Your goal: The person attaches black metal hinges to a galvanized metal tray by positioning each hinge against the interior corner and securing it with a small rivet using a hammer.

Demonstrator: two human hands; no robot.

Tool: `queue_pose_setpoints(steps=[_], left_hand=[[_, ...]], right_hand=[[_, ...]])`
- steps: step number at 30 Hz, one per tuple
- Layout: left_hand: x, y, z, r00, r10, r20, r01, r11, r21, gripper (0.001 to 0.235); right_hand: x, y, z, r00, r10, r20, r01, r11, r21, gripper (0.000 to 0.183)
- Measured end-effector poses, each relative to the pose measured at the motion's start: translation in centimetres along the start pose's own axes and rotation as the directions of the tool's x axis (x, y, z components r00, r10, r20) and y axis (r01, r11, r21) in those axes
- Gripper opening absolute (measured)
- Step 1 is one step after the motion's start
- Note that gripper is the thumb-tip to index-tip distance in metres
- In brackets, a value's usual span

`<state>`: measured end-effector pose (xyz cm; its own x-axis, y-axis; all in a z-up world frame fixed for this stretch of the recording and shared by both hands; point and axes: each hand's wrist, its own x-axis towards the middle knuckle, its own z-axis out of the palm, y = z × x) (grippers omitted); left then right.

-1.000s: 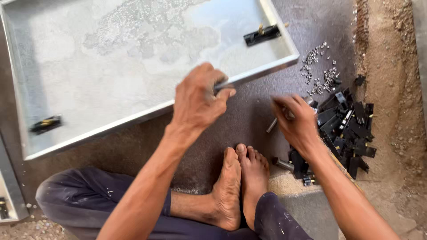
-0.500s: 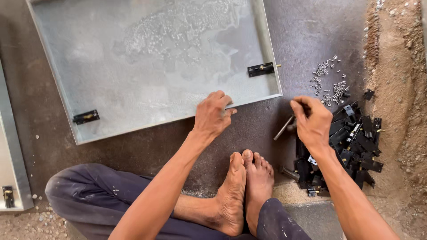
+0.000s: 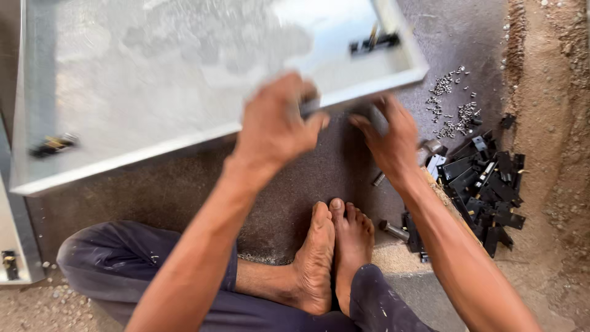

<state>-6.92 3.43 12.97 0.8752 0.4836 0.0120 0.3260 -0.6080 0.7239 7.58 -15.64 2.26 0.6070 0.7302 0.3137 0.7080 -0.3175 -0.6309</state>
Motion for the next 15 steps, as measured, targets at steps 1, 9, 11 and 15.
queue_pose_setpoints(steps=[1, 9, 11, 15], left_hand=[[-1.0, -0.7, 1.8, 0.997, -0.07, 0.025, 0.071, 0.997, -0.044, 0.018], [-3.3, -6.8, 10.0, 0.998, -0.002, -0.069, 0.007, 0.997, 0.076, 0.018], [-3.3, -7.1, 10.2, 0.998, -0.005, -0.058, 0.01, 0.996, 0.088, 0.019], [-3.3, -7.1, 10.5, 0.998, 0.005, -0.06, 0.0, 0.997, 0.082, 0.018]], right_hand=[[-2.2, -0.1, -2.1, 0.999, -0.028, -0.025, 0.029, 1.0, 0.01, 0.049], [-15.2, 0.7, -13.1, 0.864, 0.443, 0.239, -0.168, 0.703, -0.691, 0.07], [-16.0, 1.3, -13.7, 0.865, 0.449, 0.224, -0.176, 0.689, -0.703, 0.062], [-15.0, 0.9, -14.7, 0.752, 0.624, 0.213, -0.275, 0.59, -0.759, 0.053]])
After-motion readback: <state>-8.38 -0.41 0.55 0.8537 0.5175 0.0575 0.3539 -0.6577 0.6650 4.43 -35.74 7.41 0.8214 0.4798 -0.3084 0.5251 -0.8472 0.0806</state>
